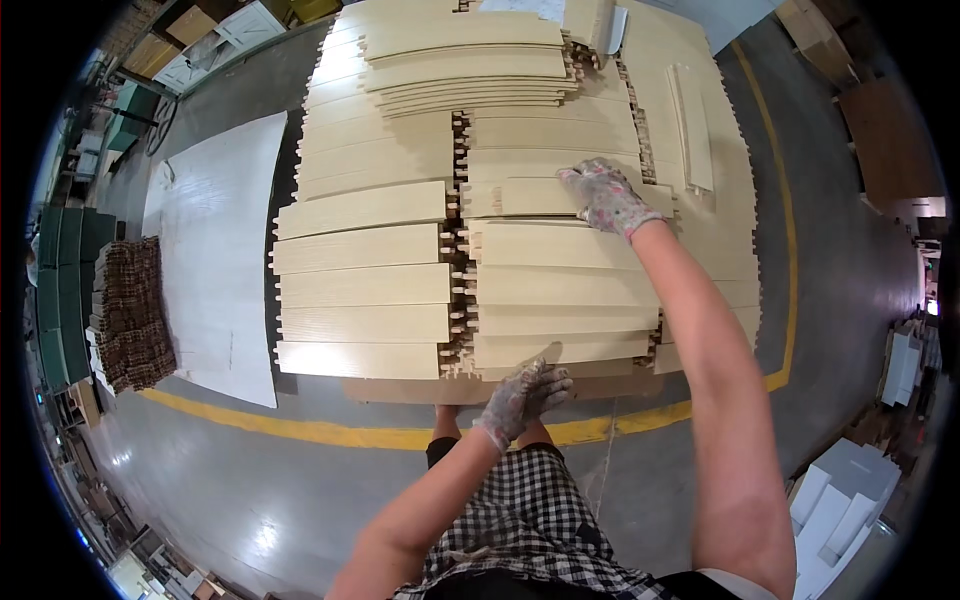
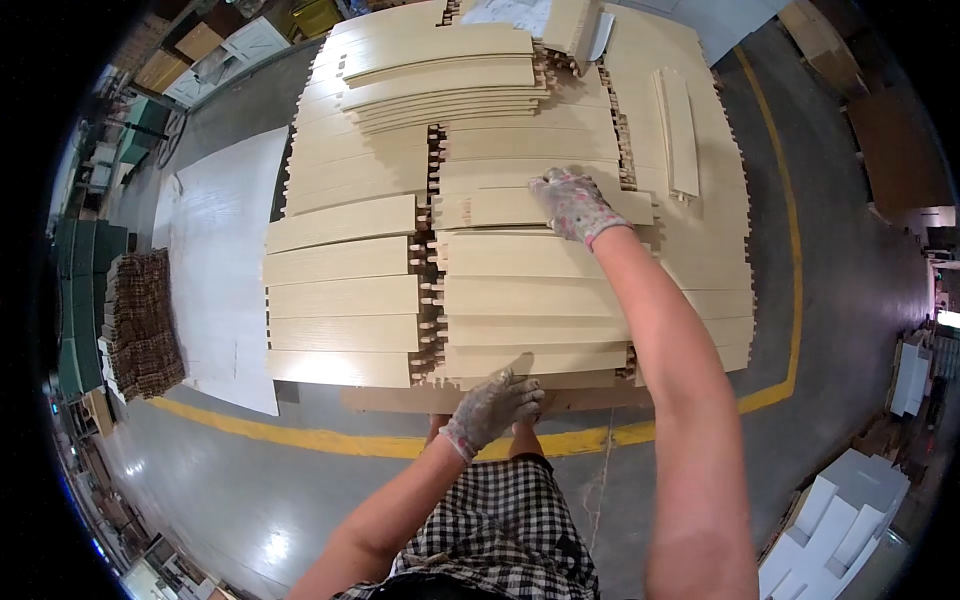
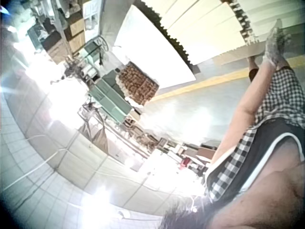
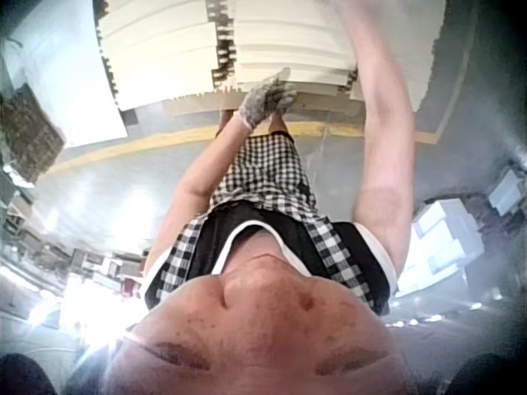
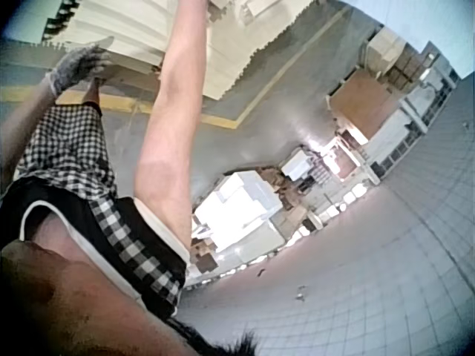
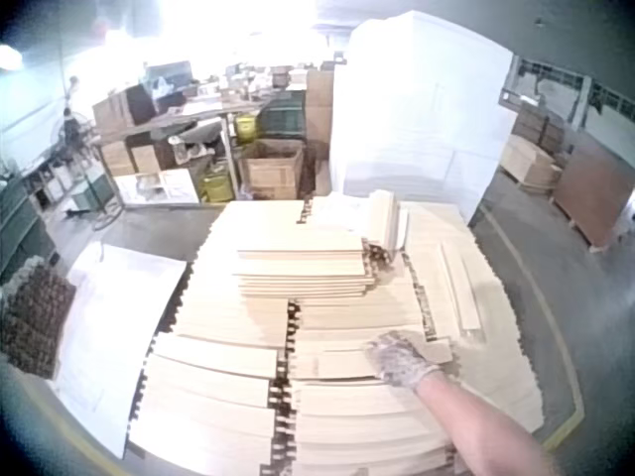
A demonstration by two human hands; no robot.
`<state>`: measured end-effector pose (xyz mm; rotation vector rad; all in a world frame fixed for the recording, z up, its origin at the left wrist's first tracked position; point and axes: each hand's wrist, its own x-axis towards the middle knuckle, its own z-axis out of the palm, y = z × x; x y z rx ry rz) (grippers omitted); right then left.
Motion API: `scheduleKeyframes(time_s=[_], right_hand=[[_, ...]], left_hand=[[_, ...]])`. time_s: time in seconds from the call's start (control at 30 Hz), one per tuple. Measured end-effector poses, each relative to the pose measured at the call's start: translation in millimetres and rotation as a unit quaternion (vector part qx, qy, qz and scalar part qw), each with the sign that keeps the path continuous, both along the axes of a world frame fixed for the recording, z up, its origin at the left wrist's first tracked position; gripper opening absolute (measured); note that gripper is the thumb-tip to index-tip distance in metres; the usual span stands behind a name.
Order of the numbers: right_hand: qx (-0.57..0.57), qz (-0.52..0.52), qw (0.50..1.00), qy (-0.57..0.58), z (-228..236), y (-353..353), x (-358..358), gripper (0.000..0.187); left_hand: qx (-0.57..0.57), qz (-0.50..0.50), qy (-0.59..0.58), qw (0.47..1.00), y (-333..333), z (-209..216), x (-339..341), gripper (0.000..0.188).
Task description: The person arranges and stacks wooden slats onto a pallet by hand.
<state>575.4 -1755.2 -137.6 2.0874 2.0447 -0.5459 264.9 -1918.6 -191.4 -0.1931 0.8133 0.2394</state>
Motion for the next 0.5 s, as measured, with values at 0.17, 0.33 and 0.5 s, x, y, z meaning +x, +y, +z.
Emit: scheduleKeyframes(time_s=[0.17,0.33,0.5], right_hand=[[0.028,0.053,0.998,0.003,10,1,6,0.06],[0.108,0.043,0.993,0.003,46,-4,18,0.07],[0.088,0.146,0.984,-0.045,54,-37,-10,0.084]], left_hand=[[0.048,-0.01,-0.039,0.998,1,-1,7,0.039],[0.029,0.002,-0.05,0.998,0,2,-2,0.036],[0.13,-0.14,-0.112,0.975,-3,5,-8,0.045]])
